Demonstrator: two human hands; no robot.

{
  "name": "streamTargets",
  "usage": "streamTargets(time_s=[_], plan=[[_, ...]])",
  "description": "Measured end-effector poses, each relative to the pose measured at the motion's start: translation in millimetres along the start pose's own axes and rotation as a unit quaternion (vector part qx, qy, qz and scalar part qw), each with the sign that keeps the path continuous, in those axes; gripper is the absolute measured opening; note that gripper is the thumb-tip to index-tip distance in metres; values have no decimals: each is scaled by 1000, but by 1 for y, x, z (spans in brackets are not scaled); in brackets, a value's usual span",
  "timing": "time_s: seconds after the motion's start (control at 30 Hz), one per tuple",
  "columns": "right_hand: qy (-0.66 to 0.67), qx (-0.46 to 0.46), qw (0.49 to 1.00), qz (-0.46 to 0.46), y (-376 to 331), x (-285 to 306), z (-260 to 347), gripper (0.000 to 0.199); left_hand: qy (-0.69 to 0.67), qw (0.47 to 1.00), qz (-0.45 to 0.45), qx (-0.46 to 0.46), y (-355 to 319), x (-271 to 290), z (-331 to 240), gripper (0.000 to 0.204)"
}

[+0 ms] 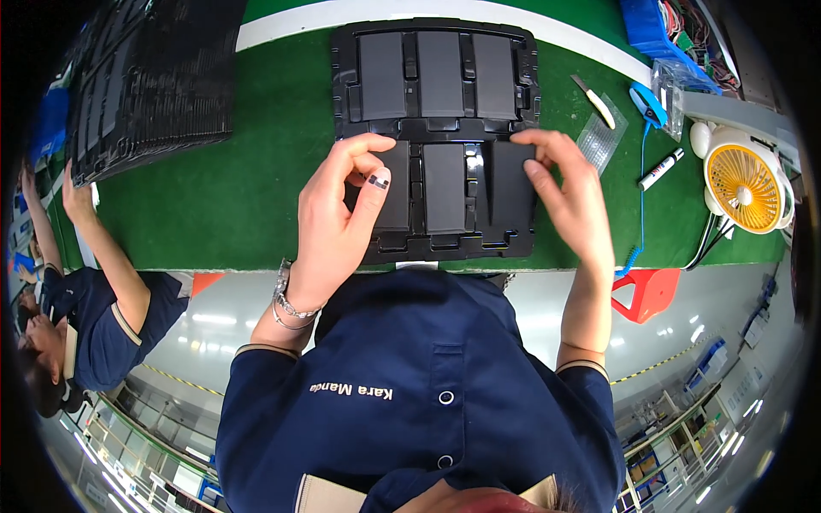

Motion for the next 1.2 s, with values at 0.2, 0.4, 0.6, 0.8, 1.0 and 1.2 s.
streamTargets(time_s=[0.2, 0.4, 0.6, 0.8, 1.0, 1.2], plan=[[-163, 81, 981, -74, -7, -11, 11, 32, 9, 1000, 9, 1, 1, 0, 3, 22], [-186, 184, 965, 29, -10, -25, 40, 66, 14, 1000, 19, 7, 3, 0, 3, 23], [-264, 224, 934, 84, -12, -58, 57, 56, -51, 998, 19, 13, -1, 0, 3, 14], [-235, 388, 886, -95, -12, -33, 64, 18, -238, 931, 232, 151, -10, -9, -2, 47], [-186, 440, 868, -138, -17, -45, 83, 16, -458, 835, 62, 298, -18, -31, -14, 42], [235, 93, 958, -138, -11, -45, 55, 9, -389, 909, 115, 94, -2, -25, -17, 34]])
Point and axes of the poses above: each hand's wrist, its own y-axis towards the middle knuckle, its own x-axis out of the back of the hand, z = x × y, the point moved 3 cm from there along y, towards the middle knuckle, and after that the axes turned 2 degrees about y, right-handed, at the moved point
